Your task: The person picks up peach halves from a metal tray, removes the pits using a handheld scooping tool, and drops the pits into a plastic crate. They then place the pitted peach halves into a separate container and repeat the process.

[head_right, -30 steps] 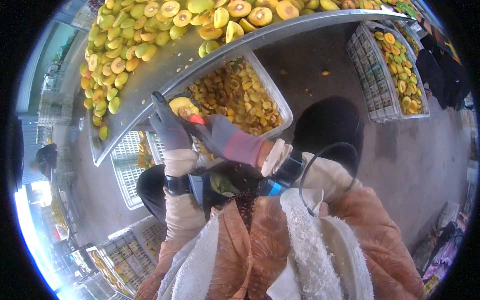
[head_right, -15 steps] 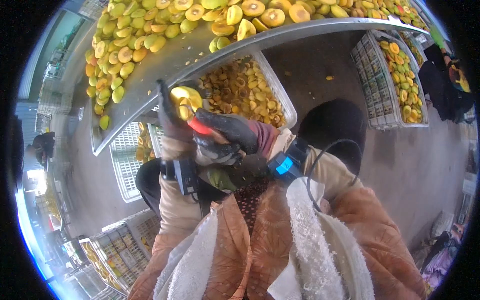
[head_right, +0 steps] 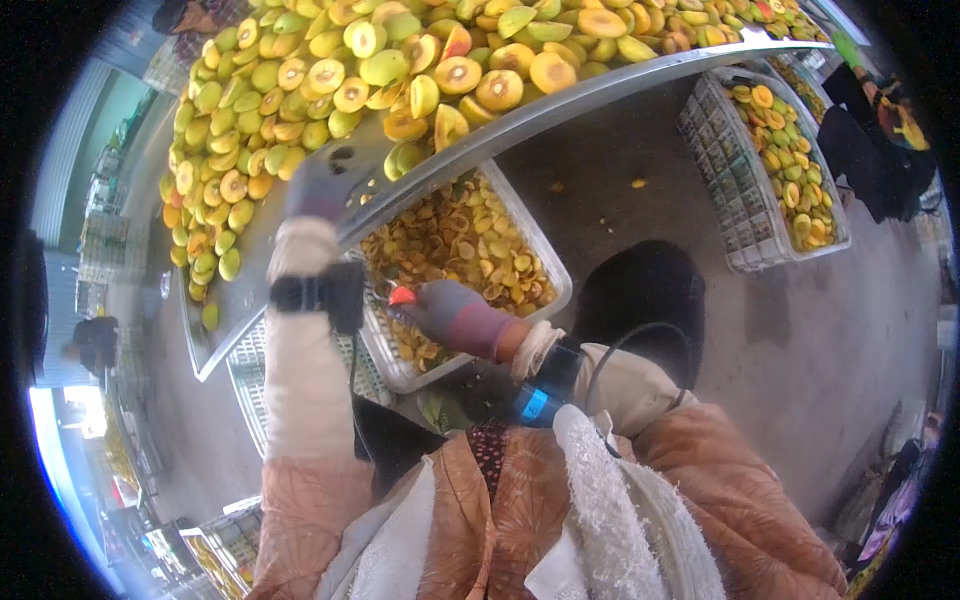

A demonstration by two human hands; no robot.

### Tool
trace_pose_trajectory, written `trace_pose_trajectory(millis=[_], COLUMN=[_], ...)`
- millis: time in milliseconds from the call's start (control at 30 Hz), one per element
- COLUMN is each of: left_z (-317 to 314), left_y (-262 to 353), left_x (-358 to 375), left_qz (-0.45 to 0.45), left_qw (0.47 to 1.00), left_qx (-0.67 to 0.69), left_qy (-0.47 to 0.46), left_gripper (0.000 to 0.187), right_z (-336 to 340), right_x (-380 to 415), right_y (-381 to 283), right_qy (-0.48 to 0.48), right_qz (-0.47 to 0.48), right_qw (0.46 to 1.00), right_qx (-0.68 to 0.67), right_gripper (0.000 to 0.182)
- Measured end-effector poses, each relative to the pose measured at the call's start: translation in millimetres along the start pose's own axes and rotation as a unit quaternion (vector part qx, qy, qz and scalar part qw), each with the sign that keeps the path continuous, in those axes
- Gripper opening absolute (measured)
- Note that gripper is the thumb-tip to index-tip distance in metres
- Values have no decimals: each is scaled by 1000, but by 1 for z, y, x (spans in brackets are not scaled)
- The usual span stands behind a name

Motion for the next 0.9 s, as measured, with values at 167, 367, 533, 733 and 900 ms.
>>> trace_pose_trajectory(millis=[167,367,533,733,900], left_z=[-58,-9,1,1,-14], left_y=[36,-8,-25,-4,-17], left_x=[-37,21,104,148,153], left_qz=[8,99,121,216,172], left_qw=[982,714,746,618,620], left_qx=[-182,647,637,751,759], left_qy=[-51,-251,-151,-89,-99], left_gripper=[58,40,65,52,49], right_z=[7,16,12,-7,-12], right_x=[-1,11,15,16,16], right_y=[-3,-14,-31,-33,-32], right_qy=[29,142,176,191,194], right_qz=[-20,29,130,153,176], right_qw=[999,984,972,969,965], right_qx=[42,-103,-79,-22,-25], right_gripper=[45,39,38,35,32])
Point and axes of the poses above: each hand's wrist, its own x-axis away from the middle knuckle, its own z-axis out of the back of the hand, y = z × x, the point moved 1 cm from there along -x, towards the middle knuckle, and after that the axes turned 14 degrees about z, right-handed, at the moved point
